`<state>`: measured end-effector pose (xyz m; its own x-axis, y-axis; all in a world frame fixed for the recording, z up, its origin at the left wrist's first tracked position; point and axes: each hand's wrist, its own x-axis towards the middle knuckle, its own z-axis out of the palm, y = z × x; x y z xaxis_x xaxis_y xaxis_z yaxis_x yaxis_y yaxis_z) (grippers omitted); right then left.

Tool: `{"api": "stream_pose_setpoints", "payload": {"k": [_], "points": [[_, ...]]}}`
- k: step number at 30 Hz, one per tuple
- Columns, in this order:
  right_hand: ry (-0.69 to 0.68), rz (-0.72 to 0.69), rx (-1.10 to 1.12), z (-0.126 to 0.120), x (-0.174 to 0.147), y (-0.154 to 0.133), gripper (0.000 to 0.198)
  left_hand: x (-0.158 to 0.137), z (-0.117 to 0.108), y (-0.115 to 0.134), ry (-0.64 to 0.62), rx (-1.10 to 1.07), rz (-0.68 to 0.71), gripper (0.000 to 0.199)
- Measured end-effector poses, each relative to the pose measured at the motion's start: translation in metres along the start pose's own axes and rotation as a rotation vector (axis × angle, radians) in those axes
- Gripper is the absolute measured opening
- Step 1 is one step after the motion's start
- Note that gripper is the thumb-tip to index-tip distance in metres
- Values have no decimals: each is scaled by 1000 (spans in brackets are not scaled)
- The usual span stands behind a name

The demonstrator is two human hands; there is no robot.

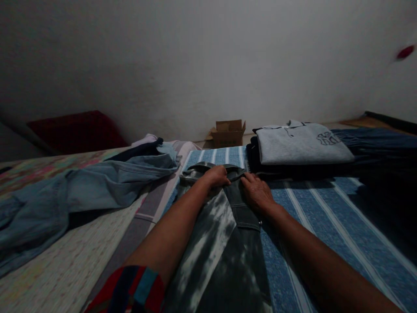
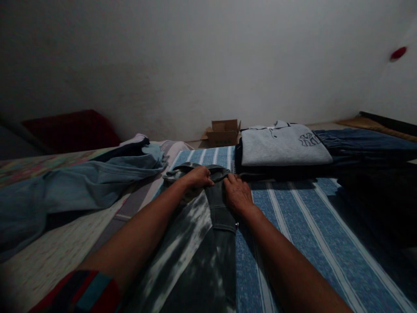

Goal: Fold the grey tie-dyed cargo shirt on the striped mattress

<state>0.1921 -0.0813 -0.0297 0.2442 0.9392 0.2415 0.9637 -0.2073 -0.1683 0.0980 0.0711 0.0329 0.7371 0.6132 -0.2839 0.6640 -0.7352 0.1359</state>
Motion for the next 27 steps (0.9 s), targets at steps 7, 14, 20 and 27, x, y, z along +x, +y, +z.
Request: {"api": "stream_pose_setpoints", "payload": {"k": [7, 14, 20, 27], "points": [[-22, -4, 0, -1, 0, 0, 35, -2, -2, 1, -8, -3, -32, 19], [-9, 54, 20, -4, -2, -5, 31, 3, -4, 15, 2, -70, 48, 15], [-43, 77, 15, -2, -2, -4, 32, 21, 6, 48, 46, -146, 22, 15], [-29, 91, 57, -2, -2, -4, 33, 23, 15, 44, 22, -309, 17, 18]]}}
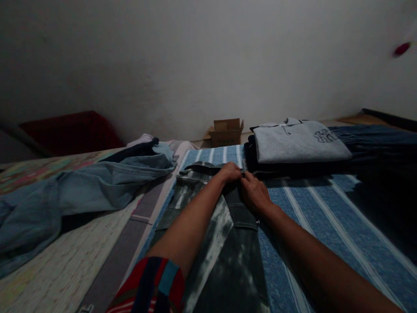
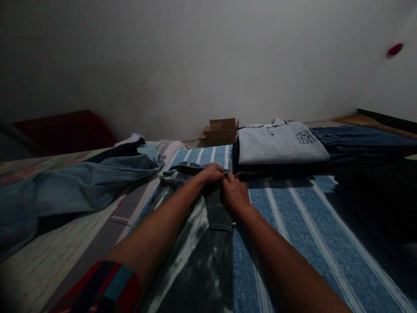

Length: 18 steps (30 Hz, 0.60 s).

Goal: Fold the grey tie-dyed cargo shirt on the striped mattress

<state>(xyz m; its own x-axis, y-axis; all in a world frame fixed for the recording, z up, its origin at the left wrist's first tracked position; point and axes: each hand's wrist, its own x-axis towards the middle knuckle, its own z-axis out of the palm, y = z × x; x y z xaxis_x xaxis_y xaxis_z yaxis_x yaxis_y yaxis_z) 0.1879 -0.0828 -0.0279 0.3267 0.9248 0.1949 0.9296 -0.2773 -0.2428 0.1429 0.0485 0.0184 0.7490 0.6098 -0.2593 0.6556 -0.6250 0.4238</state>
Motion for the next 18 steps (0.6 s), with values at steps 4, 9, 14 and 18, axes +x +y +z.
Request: {"api": "stream_pose_setpoints", "payload": {"k": [4, 9, 14, 18], "points": [[33, -6, 19, 3, 0, 1, 34, -5, 0, -7, -57, -126, 35, 31], [22, -17, 23, 3, 1, 3, 34, -4, 0, -11, -85, -204, 58, 37], [34, -22, 27, 2, 0, 2, 33, 0, 3, -16, -75, -204, 96, 39], [22, -48, 45, 4, 2, 5, 33, 4, 5, -19, -47, -157, 133, 37]]}}
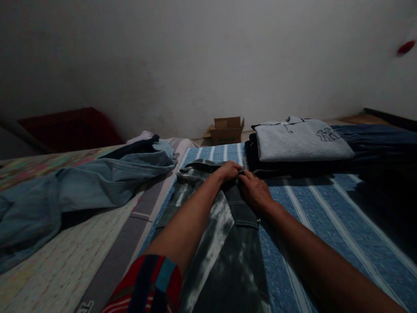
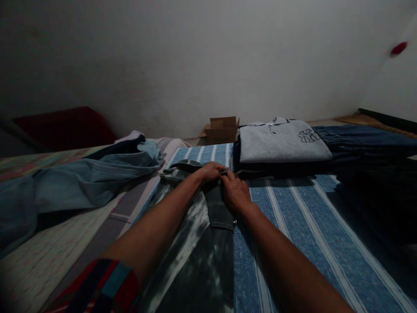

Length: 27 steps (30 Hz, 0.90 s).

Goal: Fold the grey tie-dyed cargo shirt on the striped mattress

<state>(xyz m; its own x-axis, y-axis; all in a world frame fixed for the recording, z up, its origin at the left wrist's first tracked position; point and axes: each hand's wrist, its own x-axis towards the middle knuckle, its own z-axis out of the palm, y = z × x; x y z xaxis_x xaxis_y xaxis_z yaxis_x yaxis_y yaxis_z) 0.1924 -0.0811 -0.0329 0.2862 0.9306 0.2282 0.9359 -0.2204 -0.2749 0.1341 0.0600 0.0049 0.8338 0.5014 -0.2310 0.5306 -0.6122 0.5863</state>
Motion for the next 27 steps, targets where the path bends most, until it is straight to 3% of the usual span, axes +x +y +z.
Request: {"api": "stream_pose_setpoints", "payload": {"k": [8, 15, 22, 27], "points": [[-36, -32, -9, 7, 3, 5, 40, 0, 1, 1, 77, 236, 76, 32], [-76, -41, -9, 5, 4, 6, 37, -10, 2, 7, 143, 436, 39, 38], [-103, -14, -15, 4, 3, 5, 45, -24, 9, 16, 263, 617, 33, 28], [-82, -5, 25, 4, 2, 3, 48, -32, 17, 20, 199, 718, 128, 26]]}}
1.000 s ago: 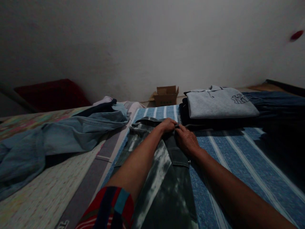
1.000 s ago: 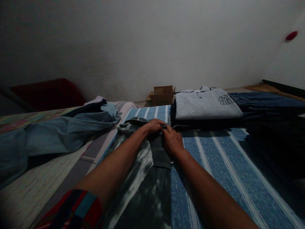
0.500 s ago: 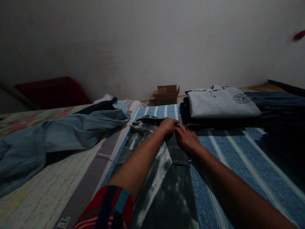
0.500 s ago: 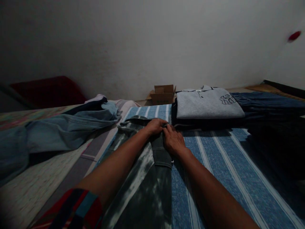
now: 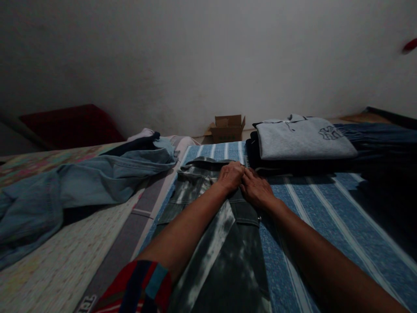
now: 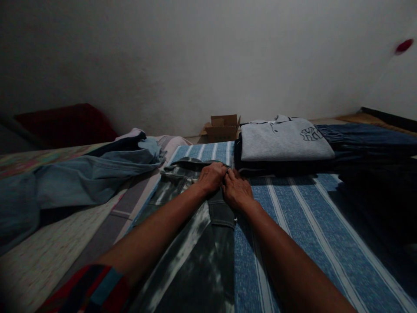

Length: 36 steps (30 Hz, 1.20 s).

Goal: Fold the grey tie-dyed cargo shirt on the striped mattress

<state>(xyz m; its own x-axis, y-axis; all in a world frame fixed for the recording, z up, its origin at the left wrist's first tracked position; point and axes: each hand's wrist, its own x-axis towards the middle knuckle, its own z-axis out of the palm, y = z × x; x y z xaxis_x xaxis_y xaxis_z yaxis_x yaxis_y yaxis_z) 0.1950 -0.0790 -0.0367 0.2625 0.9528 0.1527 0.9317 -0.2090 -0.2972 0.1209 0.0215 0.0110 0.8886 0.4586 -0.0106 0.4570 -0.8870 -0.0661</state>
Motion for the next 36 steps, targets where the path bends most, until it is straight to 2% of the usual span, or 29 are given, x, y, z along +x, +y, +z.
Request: {"api": "stream_pose_setpoints", "payload": {"k": [3, 6, 10, 13, 15, 19, 21, 27, 31, 36], "points": [[42, -12, 59, 0, 1, 2, 46, -3, 1, 2, -44, 13, 17, 24], [136, -15, 190, -3, 1, 10, 35, -3, -1, 2, -71, 22, 6, 26], [323, 108, 406, -8, -4, 24, 32, -4, -4, 1, -104, 29, -5, 27], [363, 186, 529, -11, -9, 27, 27, -5, -6, 4, -116, 37, -14, 27], [282, 258, 622, -12, -12, 25, 21, -8, -5, 7, -110, 47, -27, 29], [-37, 532, 816, -16, -11, 13, 18, -13, 1, 13, -73, 60, -57, 30], [-113, 586, 834, -18, -7, 8, 15, -14, 4, 13, -54, 55, -65, 29], [-203, 641, 722, -19, 22, 3, 30, -16, 9, 9, 0, 13, -79, 28], [-213, 623, 597, -12, 36, 7, 23, -11, 9, 4, 11, -37, -115, 31], [-164, 563, 373, -17, 28, 0, 20, 1, 9, -1, 3, -112, -172, 31]]}}
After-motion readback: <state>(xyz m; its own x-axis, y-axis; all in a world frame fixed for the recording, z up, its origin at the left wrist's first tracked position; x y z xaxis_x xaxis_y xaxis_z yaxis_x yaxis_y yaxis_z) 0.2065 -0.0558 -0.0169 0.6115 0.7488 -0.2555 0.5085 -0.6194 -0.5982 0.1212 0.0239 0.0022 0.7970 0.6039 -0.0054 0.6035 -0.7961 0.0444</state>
